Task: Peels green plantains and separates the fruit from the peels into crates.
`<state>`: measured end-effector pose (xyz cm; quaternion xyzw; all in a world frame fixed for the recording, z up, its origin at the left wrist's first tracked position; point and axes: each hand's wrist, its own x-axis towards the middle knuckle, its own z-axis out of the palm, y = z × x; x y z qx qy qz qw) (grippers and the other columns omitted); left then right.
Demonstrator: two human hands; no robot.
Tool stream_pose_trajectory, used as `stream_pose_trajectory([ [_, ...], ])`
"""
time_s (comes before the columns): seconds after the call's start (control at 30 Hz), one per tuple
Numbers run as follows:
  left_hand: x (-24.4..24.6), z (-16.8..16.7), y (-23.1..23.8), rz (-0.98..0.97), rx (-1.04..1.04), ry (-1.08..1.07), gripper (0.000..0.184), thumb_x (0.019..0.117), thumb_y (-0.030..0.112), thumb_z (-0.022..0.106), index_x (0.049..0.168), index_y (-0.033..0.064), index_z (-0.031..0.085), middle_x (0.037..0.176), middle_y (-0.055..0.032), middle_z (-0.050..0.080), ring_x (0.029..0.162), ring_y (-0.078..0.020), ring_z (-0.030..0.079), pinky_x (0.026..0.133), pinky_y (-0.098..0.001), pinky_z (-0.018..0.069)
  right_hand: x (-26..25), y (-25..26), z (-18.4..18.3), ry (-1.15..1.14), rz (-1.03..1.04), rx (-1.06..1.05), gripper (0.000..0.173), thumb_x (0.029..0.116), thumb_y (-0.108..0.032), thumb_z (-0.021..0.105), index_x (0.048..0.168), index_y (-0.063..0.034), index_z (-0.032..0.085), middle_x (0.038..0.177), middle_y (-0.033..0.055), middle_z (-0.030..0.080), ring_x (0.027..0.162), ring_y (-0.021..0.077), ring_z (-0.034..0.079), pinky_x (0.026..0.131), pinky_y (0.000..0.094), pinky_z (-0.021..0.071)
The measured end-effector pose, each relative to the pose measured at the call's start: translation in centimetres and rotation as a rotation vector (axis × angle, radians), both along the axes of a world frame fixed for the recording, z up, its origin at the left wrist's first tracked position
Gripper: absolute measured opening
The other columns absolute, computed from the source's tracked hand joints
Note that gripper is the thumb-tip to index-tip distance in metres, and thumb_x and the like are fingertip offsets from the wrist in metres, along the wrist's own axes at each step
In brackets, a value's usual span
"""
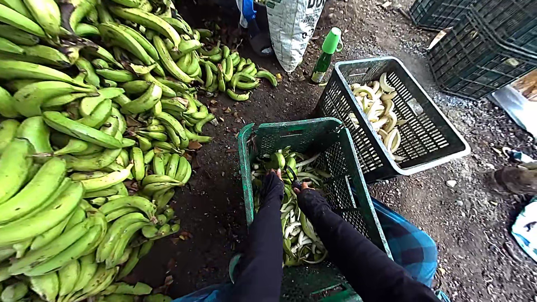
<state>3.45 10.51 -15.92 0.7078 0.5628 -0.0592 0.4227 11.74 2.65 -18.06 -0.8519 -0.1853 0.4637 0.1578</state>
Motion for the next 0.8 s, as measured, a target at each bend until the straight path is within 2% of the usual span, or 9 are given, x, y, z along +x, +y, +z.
stream_pose_trajectory([
  [0.1, -0.3, 2.4, -0.2, -0.039, -0.074, 0.049, 0.051, 0.1132, 0.03, 0.031, 0.148, -0.0059, 0.043, 0.152, -0.0233, 0.049, 0.144, -0.0297, 0.046, 0.12, -0.0408, 0.0317, -0.1, 0.8, -1.0, 0.073, -0.059, 0.031, 0.052, 0.1102, -0.015, 0.047, 0.152, 0.0126, 0.032, 0.156, 0.0313, 0.04, 0.149, 0.031, 0.04, 0.123, 0.0382, 0.028],
  [0.17, 0.2, 0.7, -0.7, 0.08, 0.028, 0.028, 0.048, 0.1126, 0.027, 0.036, 0.144, -0.0064, 0.05, 0.146, -0.023, 0.055, 0.139, -0.0281, 0.051, 0.118, -0.0379, 0.0339, -0.3, 0.9, -1.3, 0.099, -0.065, 0.065, 0.052, 0.1098, -0.013, 0.048, 0.151, 0.0136, 0.032, 0.156, 0.0317, 0.04, 0.149, 0.0303, 0.04, 0.123, 0.0367, 0.0278],
  [0.23, 0.5, 0.1, -1.2, 0.092, 0.049, 0.043, 0.047, 0.1119, 0.027, 0.037, 0.144, -0.0043, 0.051, 0.145, -0.0209, 0.056, 0.137, -0.0259, 0.053, 0.117, -0.0359, 0.0358, -0.7, -0.2, -1.6, 0.073, -0.054, 0.07, 0.055, 0.1092, -0.018, 0.05, 0.152, 0.0129, 0.033, 0.154, 0.032, 0.043, 0.147, 0.0332, 0.042, 0.123, 0.0405, 0.0289],
  [0.3, 0.5, 1.4, -0.4, 0.01, -0.064, 0.09, 0.049, 0.1127, 0.028, 0.035, 0.15, -0.0027, 0.043, 0.153, -0.0192, 0.048, 0.144, -0.0247, 0.045, 0.12, -0.0366, 0.0322, -1.6, -1.2, -1.9, 0.044, -0.083, 0.078, 0.055, 0.1095, -0.021, 0.05, 0.152, 0.0113, 0.035, 0.152, 0.0317, 0.046, 0.145, 0.0351, 0.046, 0.122, 0.0437, 0.0315],
  [0.43, 0.2, -1.9, -0.2, 0.047, 0.016, 0.047, 0.046, 0.1109, 0.03, 0.04, 0.142, 0.0003, 0.054, 0.143, -0.0171, 0.058, 0.135, -0.0251, 0.054, 0.116, -0.0396, 0.038, -2.1, -1.2, -2.4, 0.067, -0.083, 0.034, 0.054, 0.1106, -0.024, 0.047, 0.15, 0.0106, 0.037, 0.15, 0.0301, 0.049, 0.143, 0.0333, 0.048, 0.12, 0.0431, 0.0342],
  [0.57, 0.1, 3.7, -1.4, 0.043, -0.053, 0.078, 0.048, 0.1122, 0.024, 0.036, 0.148, -0.0066, 0.043, 0.151, -0.0229, 0.05, 0.142, -0.0268, 0.048, 0.119, -0.0371, 0.033, -1.7, -0.6, -5.4, -0.004, 0.051, 0.055, 0.057, 0.1118, -0.031, 0.042, 0.15, 0.0114, 0.038, 0.149, 0.031, 0.049, 0.143, 0.0372, 0.047, 0.12, 0.0477, 0.0344],
  [0.63, 0.2, 3.4, -1.1, 0.075, -0.067, 0.062, 0.048, 0.1127, 0.023, 0.035, 0.15, -0.0065, 0.04, 0.153, -0.0216, 0.048, 0.143, -0.0237, 0.046, 0.12, -0.0343, 0.0311, -2.8, -1.6, -2.4, 0.025, 0.04, 0.066, 0.057, 0.1123, -0.03, 0.041, 0.152, 0.0101, 0.036, 0.152, 0.0298, 0.047, 0.145, 0.0356, 0.046, 0.122, 0.0467, 0.0323],
  [0.7, -0.2, -0.1, -0.9, 0.129, 0.039, 0.03, 0.047, 0.1122, 0.028, 0.037, 0.144, -0.0034, 0.05, 0.145, -0.0213, 0.056, 0.136, -0.0268, 0.053, 0.116, -0.0394, 0.0372, -3.9, -3.0, 2.0, 0.041, 0.116, 0.007, 0.055, 0.1134, -0.032, 0.035, 0.152, 0.0062, 0.038, 0.151, 0.0262, 0.049, 0.143, 0.0322, 0.048, 0.12, 0.0461, 0.0353],
  [0.8, -0.4, 1.2, -0.1, 0.11, -0.144, 0.111, 0.049, 0.1134, 0.028, 0.032, 0.15, -0.0024, 0.042, 0.153, -0.0202, 0.048, 0.143, -0.0266, 0.046, 0.119, -0.0397, 0.0332, -4.1, -4.2, 1.4, 0.077, 0.12, 0.085, 0.056, 0.1138, -0.033, 0.034, 0.15, 0.0089, 0.04, 0.148, 0.0284, 0.051, 0.139, 0.0331, 0.052, 0.118, 0.0448, 0.0378],
])
